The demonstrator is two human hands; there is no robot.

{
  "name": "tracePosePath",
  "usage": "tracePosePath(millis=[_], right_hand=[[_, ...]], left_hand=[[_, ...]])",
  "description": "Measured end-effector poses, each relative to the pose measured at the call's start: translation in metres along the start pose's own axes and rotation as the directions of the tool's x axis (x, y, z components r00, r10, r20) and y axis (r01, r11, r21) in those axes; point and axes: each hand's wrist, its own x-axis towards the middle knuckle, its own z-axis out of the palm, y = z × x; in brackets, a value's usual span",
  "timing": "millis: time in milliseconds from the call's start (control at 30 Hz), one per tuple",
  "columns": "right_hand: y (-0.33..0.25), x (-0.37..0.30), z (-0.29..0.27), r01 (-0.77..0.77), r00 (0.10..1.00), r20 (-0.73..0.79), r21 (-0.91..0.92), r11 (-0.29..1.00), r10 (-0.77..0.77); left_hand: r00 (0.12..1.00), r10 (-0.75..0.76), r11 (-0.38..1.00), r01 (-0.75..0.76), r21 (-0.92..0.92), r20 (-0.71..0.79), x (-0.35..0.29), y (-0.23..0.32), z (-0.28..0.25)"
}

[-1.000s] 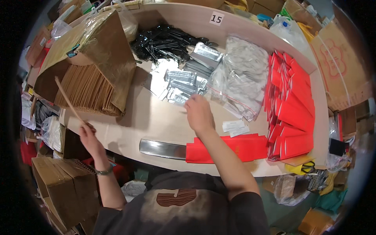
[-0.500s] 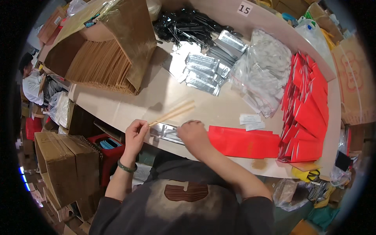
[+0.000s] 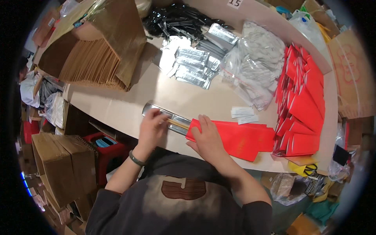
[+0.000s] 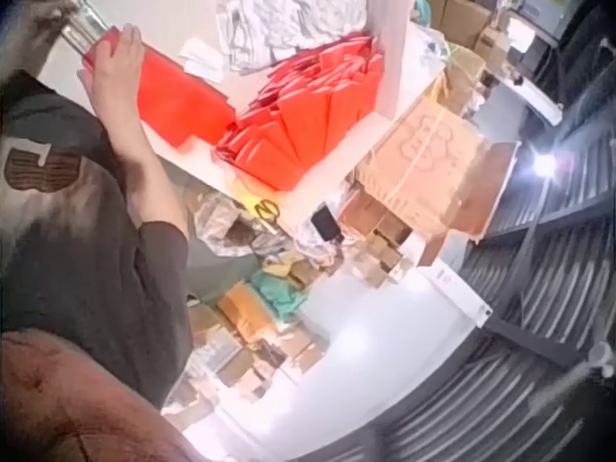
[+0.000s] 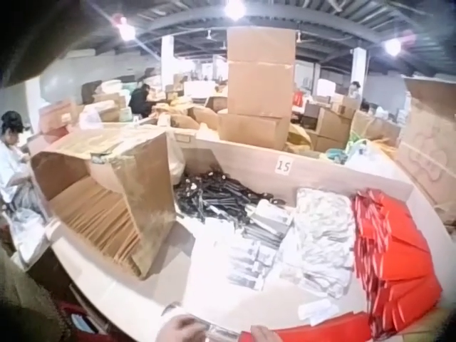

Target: Packaging small items into various bags at a production workstation.

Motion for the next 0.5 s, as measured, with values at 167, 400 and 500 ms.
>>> tracePosePath(millis=[167,400,500], right_hand=[[0.0,0.0,0.002,0.013,0.999,-0.031,0.005,1.0,-0.013],[-0.019,0.02,-0.063,0.293,0.955,0.001,-0.169,0.941,-0.297],[0.033,0.033,-0.171,-0.258,0.957,-0.091,0.155,0.954,0.274]], left_hand=[[0.929,0.138,0.958,-0.037,-0.284,0.344,-0.008,0.025,0.026],[0.878,0.332,0.824,-0.447,0.347,0.343,0.024,-0.016,-0.019],[0.976,0.096,0.968,-0.138,0.212,0.196,0.039,0.006,-0.035]])
